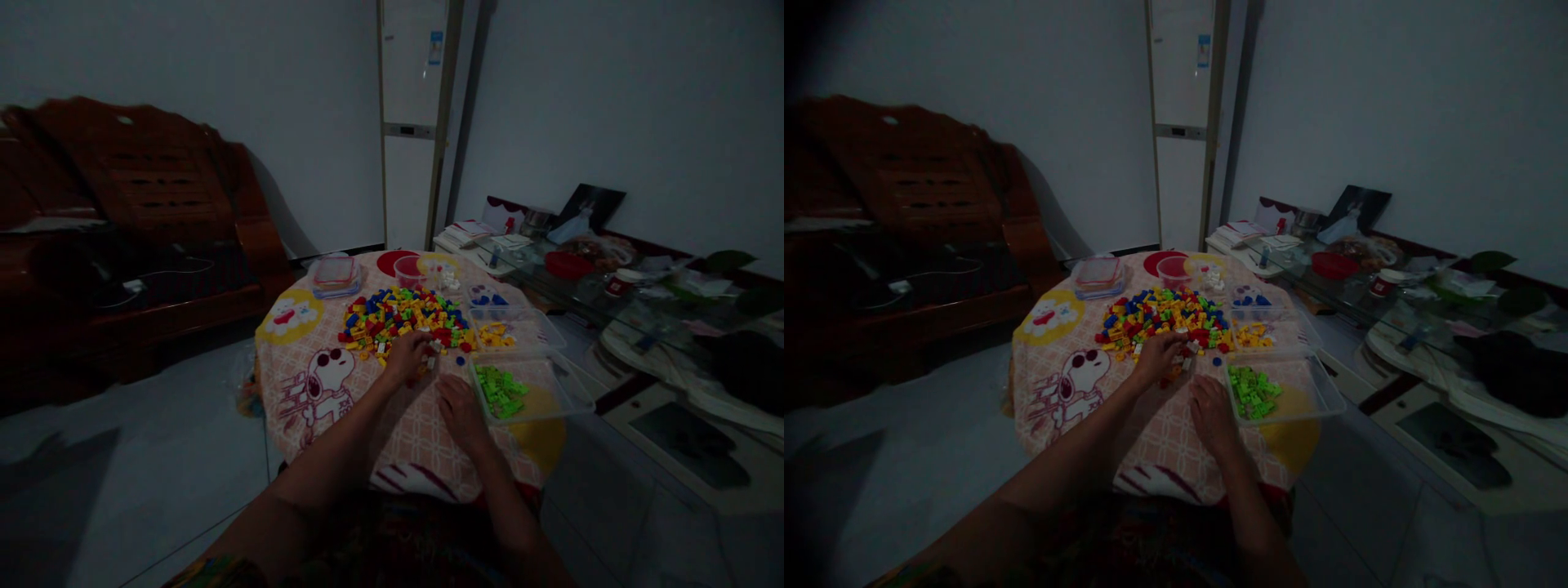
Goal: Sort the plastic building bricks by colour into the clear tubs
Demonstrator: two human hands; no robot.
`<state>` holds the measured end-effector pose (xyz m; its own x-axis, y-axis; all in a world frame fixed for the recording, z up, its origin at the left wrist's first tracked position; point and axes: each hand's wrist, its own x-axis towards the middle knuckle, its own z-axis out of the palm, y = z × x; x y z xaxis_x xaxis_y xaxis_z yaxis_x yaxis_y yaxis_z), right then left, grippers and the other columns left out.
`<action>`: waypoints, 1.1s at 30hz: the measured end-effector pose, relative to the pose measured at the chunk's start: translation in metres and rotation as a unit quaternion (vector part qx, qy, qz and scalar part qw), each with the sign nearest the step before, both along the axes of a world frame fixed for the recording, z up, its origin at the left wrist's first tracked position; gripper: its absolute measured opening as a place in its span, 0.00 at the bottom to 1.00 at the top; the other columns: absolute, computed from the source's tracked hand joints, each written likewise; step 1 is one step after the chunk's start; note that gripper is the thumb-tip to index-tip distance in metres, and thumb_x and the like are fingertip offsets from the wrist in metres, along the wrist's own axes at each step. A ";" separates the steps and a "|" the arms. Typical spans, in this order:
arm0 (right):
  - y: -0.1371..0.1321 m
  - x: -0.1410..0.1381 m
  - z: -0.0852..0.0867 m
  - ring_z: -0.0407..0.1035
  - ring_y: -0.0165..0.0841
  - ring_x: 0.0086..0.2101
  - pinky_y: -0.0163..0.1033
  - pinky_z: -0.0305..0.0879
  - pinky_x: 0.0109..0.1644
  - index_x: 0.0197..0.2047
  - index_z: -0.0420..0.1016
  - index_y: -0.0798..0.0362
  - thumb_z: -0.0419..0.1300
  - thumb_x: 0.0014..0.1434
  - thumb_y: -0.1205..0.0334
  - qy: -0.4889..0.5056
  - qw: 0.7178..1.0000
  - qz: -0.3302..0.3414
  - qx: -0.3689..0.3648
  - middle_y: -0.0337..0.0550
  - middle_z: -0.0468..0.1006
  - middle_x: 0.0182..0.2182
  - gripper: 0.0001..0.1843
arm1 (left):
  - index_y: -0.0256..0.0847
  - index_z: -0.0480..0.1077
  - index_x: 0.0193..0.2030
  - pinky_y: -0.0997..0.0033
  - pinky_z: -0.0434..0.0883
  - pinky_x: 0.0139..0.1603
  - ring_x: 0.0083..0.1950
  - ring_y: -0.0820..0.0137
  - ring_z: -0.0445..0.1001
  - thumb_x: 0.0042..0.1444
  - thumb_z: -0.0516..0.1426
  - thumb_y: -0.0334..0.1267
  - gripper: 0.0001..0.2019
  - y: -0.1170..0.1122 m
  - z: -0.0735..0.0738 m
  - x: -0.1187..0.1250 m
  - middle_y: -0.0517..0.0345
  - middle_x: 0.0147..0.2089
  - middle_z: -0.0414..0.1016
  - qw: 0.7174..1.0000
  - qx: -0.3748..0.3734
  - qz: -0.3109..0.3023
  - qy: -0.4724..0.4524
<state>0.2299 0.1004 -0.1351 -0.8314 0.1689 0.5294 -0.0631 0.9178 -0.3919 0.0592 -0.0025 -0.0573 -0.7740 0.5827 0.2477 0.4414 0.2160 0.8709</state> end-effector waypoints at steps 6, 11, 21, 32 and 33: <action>0.001 0.000 -0.002 0.69 0.44 0.58 0.57 0.66 0.65 0.54 0.80 0.53 0.53 0.67 0.67 0.010 1.000 -0.001 0.003 0.53 0.79 0.56 0.18 | 0.37 0.80 0.46 0.60 0.70 0.55 0.50 0.57 0.78 0.59 0.55 0.29 0.13 -0.061 -0.015 -0.020 0.47 0.48 0.82 0.985 -0.095 0.135 0.055; 0.001 0.001 -0.002 0.69 0.43 0.59 0.58 0.65 0.66 0.55 0.80 0.51 0.53 0.67 0.67 0.011 1.000 -0.003 0.000 0.52 0.79 0.56 0.18 | 0.38 0.79 0.44 0.63 0.69 0.54 0.50 0.60 0.77 0.58 0.54 0.28 0.13 -0.085 -0.029 -0.027 0.49 0.48 0.81 0.972 -0.112 0.198 0.065; 0.002 0.001 -0.006 0.69 0.43 0.59 0.57 0.65 0.66 0.55 0.80 0.53 0.53 0.68 0.66 0.016 1.000 -0.002 0.006 0.53 0.78 0.57 0.18 | 0.39 0.79 0.45 0.63 0.69 0.53 0.50 0.60 0.75 0.57 0.58 0.35 0.12 -0.083 -0.030 -0.008 0.48 0.48 0.79 0.967 -0.174 0.137 0.126; 0.001 0.002 -0.003 0.69 0.43 0.58 0.56 0.66 0.66 0.55 0.79 0.53 0.53 0.67 0.68 0.022 1.000 -0.003 0.007 0.53 0.78 0.56 0.18 | 0.39 0.80 0.44 0.62 0.72 0.51 0.47 0.61 0.77 0.54 0.57 0.33 0.13 -0.081 -0.035 -0.011 0.49 0.46 0.80 0.976 -0.128 0.133 0.119; 0.001 0.001 -0.003 0.69 0.43 0.58 0.56 0.66 0.66 0.55 0.79 0.53 0.53 0.67 0.68 0.021 1.000 -0.001 0.008 0.54 0.78 0.56 0.18 | 0.39 0.80 0.43 0.62 0.72 0.50 0.46 0.61 0.77 0.55 0.57 0.34 0.12 -0.081 -0.033 -0.013 0.49 0.45 0.81 0.978 -0.117 0.141 0.101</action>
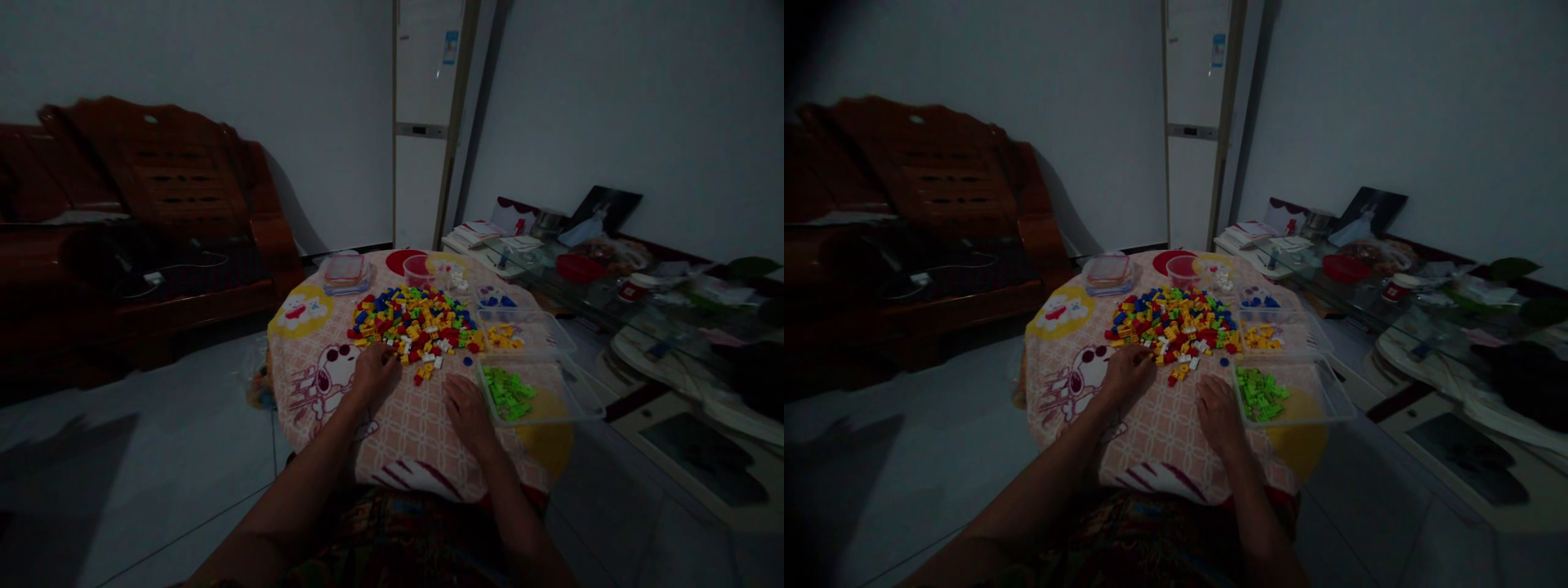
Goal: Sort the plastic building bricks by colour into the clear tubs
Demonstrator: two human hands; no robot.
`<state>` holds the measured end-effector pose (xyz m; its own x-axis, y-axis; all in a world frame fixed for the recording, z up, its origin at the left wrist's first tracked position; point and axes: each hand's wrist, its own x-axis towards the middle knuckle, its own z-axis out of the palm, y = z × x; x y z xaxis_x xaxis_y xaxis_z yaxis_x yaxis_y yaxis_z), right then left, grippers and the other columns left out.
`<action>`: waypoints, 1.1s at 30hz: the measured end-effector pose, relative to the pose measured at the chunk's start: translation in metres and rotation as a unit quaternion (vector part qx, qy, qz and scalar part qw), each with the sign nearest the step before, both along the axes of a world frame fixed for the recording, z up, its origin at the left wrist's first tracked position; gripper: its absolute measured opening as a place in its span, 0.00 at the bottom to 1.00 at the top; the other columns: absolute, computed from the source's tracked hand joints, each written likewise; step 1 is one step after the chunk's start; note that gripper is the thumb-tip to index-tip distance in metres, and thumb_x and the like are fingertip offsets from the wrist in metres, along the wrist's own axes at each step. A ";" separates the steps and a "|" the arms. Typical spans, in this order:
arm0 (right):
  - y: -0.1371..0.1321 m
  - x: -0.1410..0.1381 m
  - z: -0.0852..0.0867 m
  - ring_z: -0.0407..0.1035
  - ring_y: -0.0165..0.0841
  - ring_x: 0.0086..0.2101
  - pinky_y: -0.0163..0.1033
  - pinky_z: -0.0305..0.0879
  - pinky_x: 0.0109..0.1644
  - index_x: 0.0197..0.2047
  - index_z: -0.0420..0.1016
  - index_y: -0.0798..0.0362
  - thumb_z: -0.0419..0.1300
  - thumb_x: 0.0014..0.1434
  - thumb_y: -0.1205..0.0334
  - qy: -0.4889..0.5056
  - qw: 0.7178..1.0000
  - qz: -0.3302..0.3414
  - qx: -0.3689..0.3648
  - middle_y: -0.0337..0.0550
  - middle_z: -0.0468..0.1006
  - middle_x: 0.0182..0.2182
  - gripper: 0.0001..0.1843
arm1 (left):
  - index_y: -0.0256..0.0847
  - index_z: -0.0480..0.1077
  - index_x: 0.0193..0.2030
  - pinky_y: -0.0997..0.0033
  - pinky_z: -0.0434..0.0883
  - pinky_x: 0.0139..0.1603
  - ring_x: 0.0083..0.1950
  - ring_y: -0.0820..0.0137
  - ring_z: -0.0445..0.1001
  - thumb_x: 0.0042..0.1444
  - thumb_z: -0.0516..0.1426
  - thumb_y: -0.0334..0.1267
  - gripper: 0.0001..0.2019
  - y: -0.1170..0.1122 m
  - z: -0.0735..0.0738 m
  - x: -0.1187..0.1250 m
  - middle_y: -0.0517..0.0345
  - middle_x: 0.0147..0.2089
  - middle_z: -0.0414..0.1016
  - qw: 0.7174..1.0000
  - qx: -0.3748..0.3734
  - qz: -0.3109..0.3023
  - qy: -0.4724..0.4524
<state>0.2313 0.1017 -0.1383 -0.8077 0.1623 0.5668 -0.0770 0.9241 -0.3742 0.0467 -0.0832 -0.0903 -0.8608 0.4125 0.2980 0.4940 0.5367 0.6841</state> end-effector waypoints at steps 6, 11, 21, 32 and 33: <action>-0.001 -0.001 0.001 0.70 0.43 0.57 0.56 0.66 0.65 0.54 0.80 0.53 0.53 0.67 0.68 -0.003 1.000 0.001 0.008 0.53 0.79 0.55 0.18 | 0.39 0.78 0.32 0.70 0.68 0.35 0.34 0.66 0.76 0.57 0.56 0.46 0.14 0.015 0.012 -0.009 0.55 0.32 0.80 0.988 0.128 -0.014 -0.086; -0.002 -0.001 0.003 0.69 0.44 0.59 0.56 0.65 0.66 0.54 0.79 0.56 0.52 0.67 0.69 -0.007 1.000 0.002 0.004 0.56 0.78 0.57 0.18 | 0.38 0.74 0.26 0.74 0.65 0.28 0.24 0.72 0.70 0.55 0.57 0.47 0.15 0.065 0.015 -0.003 0.60 0.22 0.73 0.950 0.215 -0.079 -0.214; 0.003 -0.004 -0.002 0.69 0.44 0.58 0.56 0.67 0.64 0.58 0.77 0.54 0.52 0.62 0.72 -0.013 1.000 0.012 0.008 0.54 0.78 0.56 0.24 | 0.39 0.77 0.56 0.55 0.71 0.64 0.62 0.58 0.76 0.55 0.60 0.34 0.21 0.200 0.039 0.031 0.47 0.56 0.81 0.922 0.206 -0.274 -0.177; -0.002 -0.001 0.003 0.69 0.44 0.57 0.56 0.68 0.63 0.54 0.79 0.53 0.53 0.66 0.69 -0.007 1.000 0.003 0.004 0.54 0.78 0.55 0.18 | 0.41 0.74 0.59 0.55 0.72 0.63 0.59 0.61 0.76 0.57 0.58 0.29 0.22 0.121 0.013 0.019 0.47 0.59 0.78 0.973 0.107 -0.204 0.017; -0.003 -0.001 0.003 0.69 0.44 0.58 0.57 0.68 0.63 0.54 0.79 0.53 0.52 0.66 0.68 -0.006 1.000 0.000 0.002 0.54 0.78 0.55 0.19 | 0.42 0.74 0.58 0.55 0.71 0.64 0.60 0.61 0.75 0.58 0.57 0.30 0.20 0.107 0.012 0.016 0.48 0.58 0.78 0.976 0.096 -0.190 0.043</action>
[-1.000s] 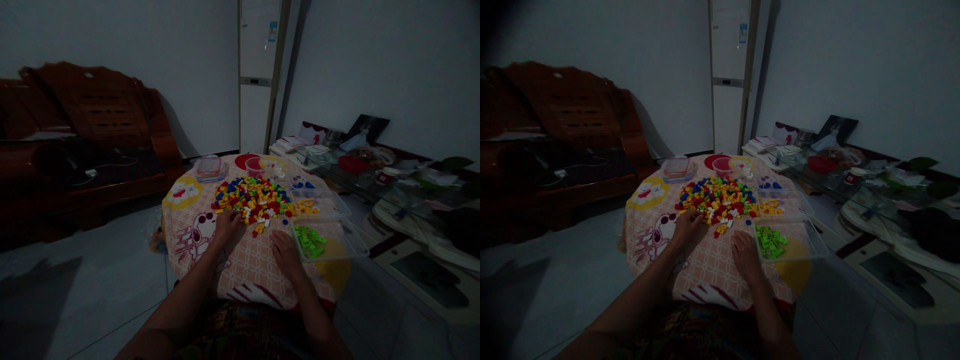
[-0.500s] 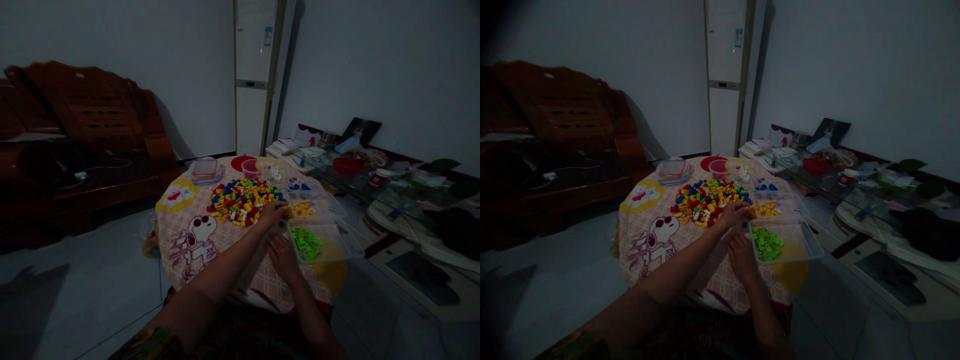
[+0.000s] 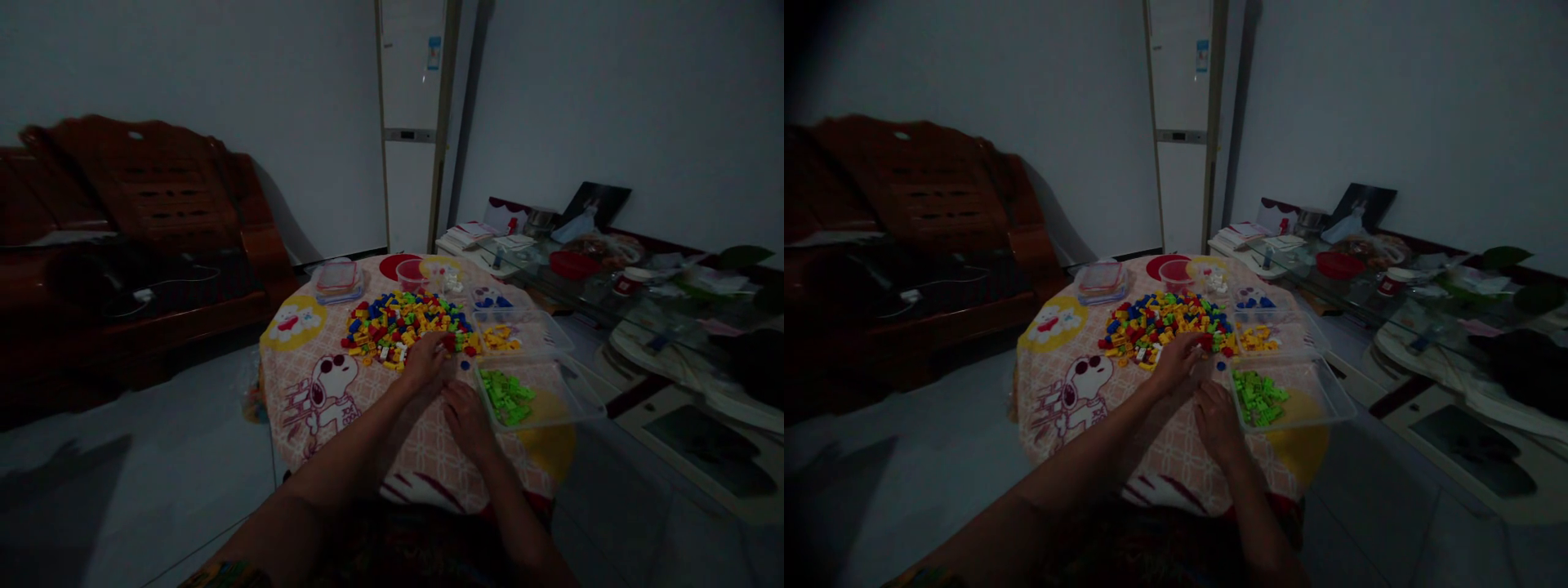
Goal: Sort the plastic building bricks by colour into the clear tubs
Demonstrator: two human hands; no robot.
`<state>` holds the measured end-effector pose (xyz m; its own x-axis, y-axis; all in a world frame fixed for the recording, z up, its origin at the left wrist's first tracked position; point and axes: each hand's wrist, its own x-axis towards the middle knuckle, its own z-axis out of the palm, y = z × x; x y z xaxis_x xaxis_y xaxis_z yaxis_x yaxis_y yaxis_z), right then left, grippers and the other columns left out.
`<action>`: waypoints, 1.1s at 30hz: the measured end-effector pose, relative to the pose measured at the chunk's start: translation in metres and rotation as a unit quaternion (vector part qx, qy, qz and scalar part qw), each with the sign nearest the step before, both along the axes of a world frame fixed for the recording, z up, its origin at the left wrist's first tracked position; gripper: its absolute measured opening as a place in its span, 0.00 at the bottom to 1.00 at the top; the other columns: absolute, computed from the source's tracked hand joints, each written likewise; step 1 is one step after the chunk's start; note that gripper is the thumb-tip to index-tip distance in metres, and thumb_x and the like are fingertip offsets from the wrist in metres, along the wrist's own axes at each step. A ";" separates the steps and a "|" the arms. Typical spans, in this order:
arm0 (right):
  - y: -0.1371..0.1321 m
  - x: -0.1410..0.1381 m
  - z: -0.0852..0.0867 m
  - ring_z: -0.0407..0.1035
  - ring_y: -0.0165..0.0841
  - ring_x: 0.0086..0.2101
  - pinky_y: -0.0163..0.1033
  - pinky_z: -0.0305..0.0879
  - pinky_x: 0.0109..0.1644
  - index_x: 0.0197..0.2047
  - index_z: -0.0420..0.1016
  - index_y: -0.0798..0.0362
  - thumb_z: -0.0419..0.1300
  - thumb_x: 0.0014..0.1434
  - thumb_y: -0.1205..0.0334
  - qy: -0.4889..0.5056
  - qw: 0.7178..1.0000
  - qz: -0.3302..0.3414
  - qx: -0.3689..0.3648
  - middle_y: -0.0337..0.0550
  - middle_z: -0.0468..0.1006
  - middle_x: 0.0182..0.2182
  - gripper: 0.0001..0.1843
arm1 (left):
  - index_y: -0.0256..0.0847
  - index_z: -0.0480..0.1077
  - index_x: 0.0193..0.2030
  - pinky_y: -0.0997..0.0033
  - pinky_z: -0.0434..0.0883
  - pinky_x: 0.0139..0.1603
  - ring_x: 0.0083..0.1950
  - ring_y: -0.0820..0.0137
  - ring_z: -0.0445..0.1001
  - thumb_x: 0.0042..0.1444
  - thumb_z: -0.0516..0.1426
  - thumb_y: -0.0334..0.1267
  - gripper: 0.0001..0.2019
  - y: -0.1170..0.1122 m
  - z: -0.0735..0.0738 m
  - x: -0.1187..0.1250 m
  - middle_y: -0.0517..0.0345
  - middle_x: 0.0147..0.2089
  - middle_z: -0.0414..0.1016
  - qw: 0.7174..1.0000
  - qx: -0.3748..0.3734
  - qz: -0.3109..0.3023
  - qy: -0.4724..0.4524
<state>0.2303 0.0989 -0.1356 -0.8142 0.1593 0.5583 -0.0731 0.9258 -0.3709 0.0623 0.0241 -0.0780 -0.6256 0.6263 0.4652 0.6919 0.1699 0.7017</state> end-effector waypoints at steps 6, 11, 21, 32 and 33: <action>-0.001 0.001 0.003 0.69 0.44 0.58 0.57 0.66 0.65 0.54 0.79 0.54 0.52 0.67 0.68 -0.009 1.000 0.002 -0.001 0.55 0.79 0.56 0.18 | 0.42 0.76 0.48 0.60 0.72 0.55 0.51 0.60 0.76 0.58 0.58 0.33 0.12 -0.064 0.005 -0.007 0.49 0.49 0.78 0.990 -0.068 0.121 0.021; -0.001 0.001 0.005 0.69 0.43 0.59 0.58 0.66 0.65 0.55 0.79 0.51 0.52 0.67 0.67 -0.015 1.000 -0.002 -0.006 0.53 0.79 0.56 0.19 | 0.42 0.75 0.42 0.62 0.70 0.51 0.48 0.59 0.74 0.54 0.62 0.37 0.09 -0.084 -0.002 0.002 0.49 0.44 0.78 0.977 -0.134 0.165 0.031; -0.001 0.001 0.004 0.69 0.43 0.59 0.57 0.65 0.66 0.54 0.79 0.53 0.52 0.67 0.68 -0.011 1.000 0.001 0.000 0.53 0.78 0.56 0.18 | 0.41 0.77 0.42 0.66 0.71 0.44 0.42 0.65 0.75 0.50 0.60 0.36 0.11 -0.079 -0.006 -0.001 0.54 0.40 0.79 0.981 -0.029 0.156 -0.108; -0.003 0.001 0.005 0.68 0.45 0.59 0.58 0.65 0.65 0.55 0.79 0.53 0.52 0.66 0.68 -0.012 1.000 -0.005 -0.014 0.55 0.78 0.57 0.19 | 0.38 0.76 0.39 0.75 0.68 0.30 0.28 0.73 0.72 0.52 0.62 0.37 0.09 -0.003 0.009 -0.001 0.62 0.27 0.74 0.958 0.079 0.004 -0.275; -0.002 0.001 0.006 0.68 0.45 0.59 0.58 0.66 0.65 0.55 0.79 0.53 0.52 0.66 0.68 -0.013 1.000 -0.005 -0.014 0.55 0.78 0.56 0.20 | 0.38 0.77 0.40 0.74 0.69 0.31 0.27 0.73 0.72 0.52 0.62 0.36 0.09 0.009 0.011 0.000 0.62 0.27 0.74 0.954 0.075 -0.019 -0.290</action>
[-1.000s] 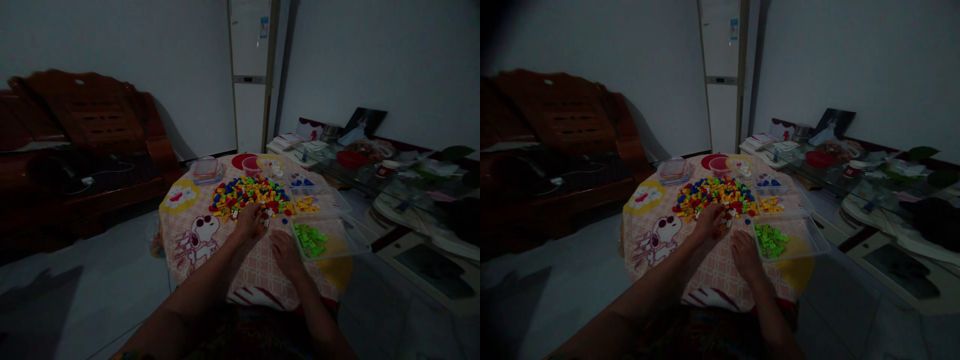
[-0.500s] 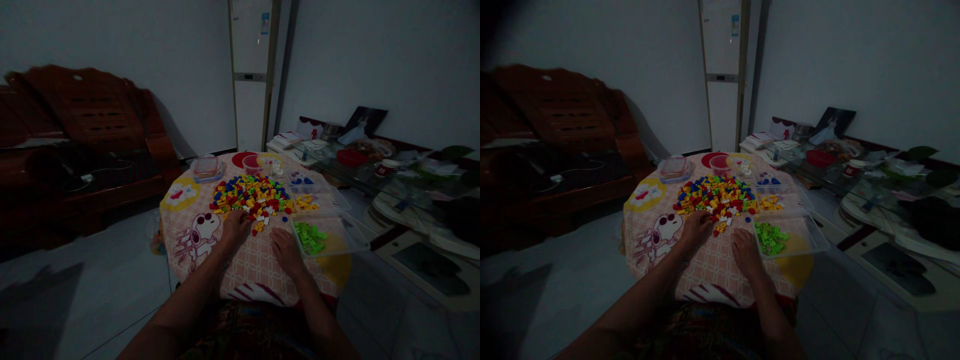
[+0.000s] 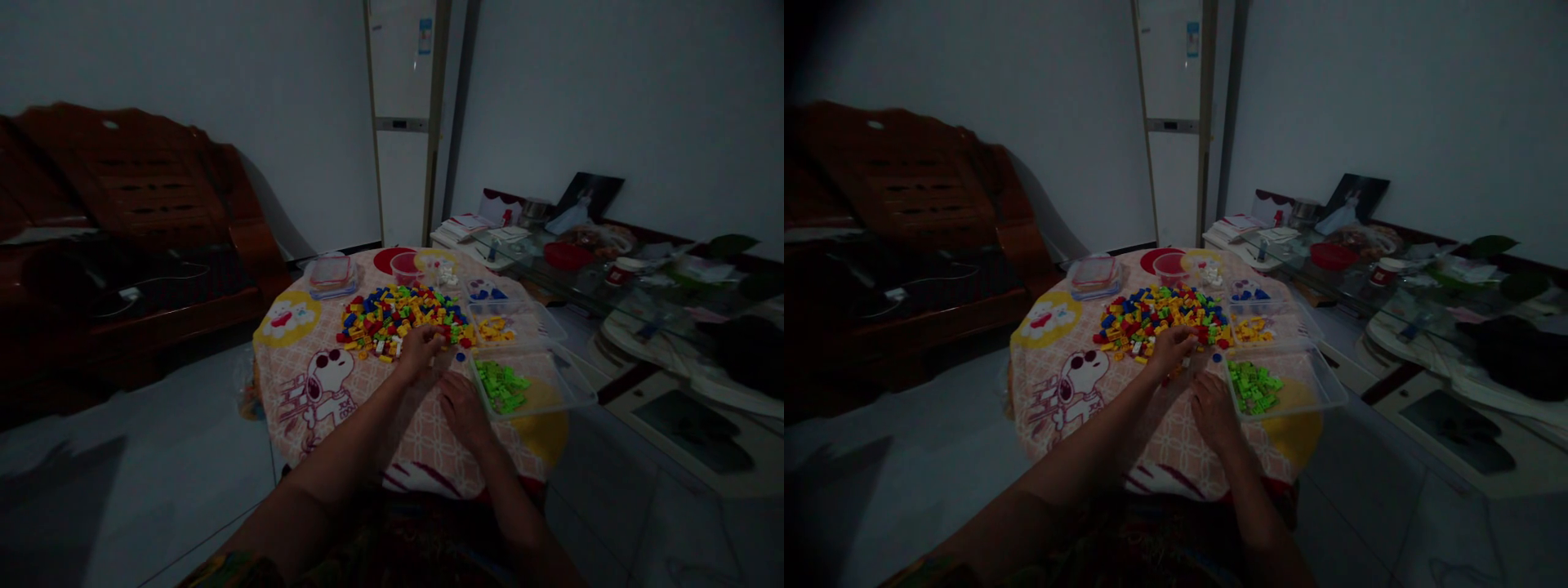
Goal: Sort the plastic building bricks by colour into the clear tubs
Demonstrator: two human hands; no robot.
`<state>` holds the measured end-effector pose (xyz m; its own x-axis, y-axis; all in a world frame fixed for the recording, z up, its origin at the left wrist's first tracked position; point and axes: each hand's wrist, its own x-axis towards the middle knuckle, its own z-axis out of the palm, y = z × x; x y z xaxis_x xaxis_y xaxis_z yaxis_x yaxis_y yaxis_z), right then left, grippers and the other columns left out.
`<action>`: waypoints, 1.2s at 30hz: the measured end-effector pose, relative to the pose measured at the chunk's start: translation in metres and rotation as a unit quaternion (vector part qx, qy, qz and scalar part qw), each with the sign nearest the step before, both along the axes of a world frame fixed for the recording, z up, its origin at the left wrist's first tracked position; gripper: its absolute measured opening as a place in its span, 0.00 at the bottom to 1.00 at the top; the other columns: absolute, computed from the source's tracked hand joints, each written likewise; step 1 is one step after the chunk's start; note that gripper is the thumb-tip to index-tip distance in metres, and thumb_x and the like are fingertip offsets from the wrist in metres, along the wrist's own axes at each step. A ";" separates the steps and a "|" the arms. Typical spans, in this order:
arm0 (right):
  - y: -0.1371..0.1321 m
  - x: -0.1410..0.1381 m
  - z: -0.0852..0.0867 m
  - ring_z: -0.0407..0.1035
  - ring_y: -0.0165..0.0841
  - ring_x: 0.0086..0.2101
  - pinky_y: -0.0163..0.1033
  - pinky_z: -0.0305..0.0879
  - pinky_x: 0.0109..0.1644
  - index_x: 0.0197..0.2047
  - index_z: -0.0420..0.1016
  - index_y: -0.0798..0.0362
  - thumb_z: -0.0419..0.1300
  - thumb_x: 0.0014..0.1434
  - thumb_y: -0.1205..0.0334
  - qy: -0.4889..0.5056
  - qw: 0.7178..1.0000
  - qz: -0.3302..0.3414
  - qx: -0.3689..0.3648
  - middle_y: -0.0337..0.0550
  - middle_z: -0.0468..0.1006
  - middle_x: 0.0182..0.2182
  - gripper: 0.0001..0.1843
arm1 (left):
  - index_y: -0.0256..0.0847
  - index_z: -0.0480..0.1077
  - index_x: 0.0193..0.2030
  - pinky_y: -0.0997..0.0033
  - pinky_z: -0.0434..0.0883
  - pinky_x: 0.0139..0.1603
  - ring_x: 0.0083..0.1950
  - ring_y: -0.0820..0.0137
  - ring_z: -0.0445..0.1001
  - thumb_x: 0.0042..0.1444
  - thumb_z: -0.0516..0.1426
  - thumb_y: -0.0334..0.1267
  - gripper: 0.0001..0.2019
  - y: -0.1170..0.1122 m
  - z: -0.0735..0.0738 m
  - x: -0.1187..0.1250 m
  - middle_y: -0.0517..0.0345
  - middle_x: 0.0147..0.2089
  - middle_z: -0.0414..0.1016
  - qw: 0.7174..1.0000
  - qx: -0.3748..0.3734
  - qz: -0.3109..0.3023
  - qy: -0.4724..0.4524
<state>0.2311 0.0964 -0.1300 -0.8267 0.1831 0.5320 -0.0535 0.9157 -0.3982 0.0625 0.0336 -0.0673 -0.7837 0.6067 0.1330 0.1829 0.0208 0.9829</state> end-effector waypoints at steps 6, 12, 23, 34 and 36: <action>0.004 -0.002 -0.004 0.68 0.44 0.59 0.58 0.66 0.65 0.59 0.77 0.52 0.53 0.63 0.70 -0.009 1.000 0.017 0.002 0.53 0.77 0.57 0.24 | 0.37 0.76 0.54 0.69 0.76 0.39 0.35 0.70 0.78 0.50 0.65 0.33 0.22 0.074 0.012 0.012 0.52 0.41 0.82 0.996 0.018 -0.078 -0.041; 0.005 -0.002 -0.006 0.68 0.45 0.58 0.57 0.66 0.65 0.60 0.76 0.54 0.53 0.60 0.72 -0.007 1.000 0.015 0.006 0.54 0.78 0.56 0.26 | 0.37 0.69 0.66 0.59 0.78 0.50 0.53 0.59 0.79 0.56 0.61 0.35 0.29 0.081 0.014 0.021 0.37 0.62 0.75 0.992 0.047 -0.117 -0.017; 0.003 0.000 -0.004 0.69 0.44 0.58 0.58 0.66 0.65 0.55 0.79 0.52 0.52 0.66 0.67 -0.003 1.000 0.003 0.003 0.53 0.78 0.57 0.19 | 0.42 0.79 0.50 0.57 0.72 0.61 0.54 0.60 0.78 0.56 0.57 0.28 0.16 -0.057 -0.001 -0.011 0.49 0.53 0.81 0.972 -0.098 0.083 0.198; 0.004 0.000 -0.003 0.70 0.43 0.58 0.58 0.66 0.65 0.54 0.80 0.52 0.52 0.67 0.67 0.005 1.000 0.010 0.010 0.53 0.79 0.56 0.19 | 0.40 0.75 0.50 0.53 0.70 0.59 0.57 0.54 0.74 0.53 0.56 0.32 0.17 -0.146 -0.033 -0.051 0.45 0.54 0.77 0.905 -0.175 0.323 0.213; 0.004 0.000 -0.003 0.70 0.44 0.58 0.58 0.66 0.65 0.54 0.80 0.52 0.52 0.67 0.67 0.006 1.000 0.007 0.008 0.53 0.79 0.55 0.19 | 0.40 0.75 0.50 0.52 0.70 0.60 0.57 0.53 0.74 0.53 0.56 0.32 0.17 -0.145 -0.033 -0.053 0.44 0.53 0.78 0.900 -0.196 0.323 0.216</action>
<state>0.2308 0.1008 -0.1334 -0.8230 0.1624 0.5443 -0.0709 0.9214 -0.3821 0.0099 -0.1117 -0.1007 -0.9165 0.1103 0.3846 0.3718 0.5901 0.7166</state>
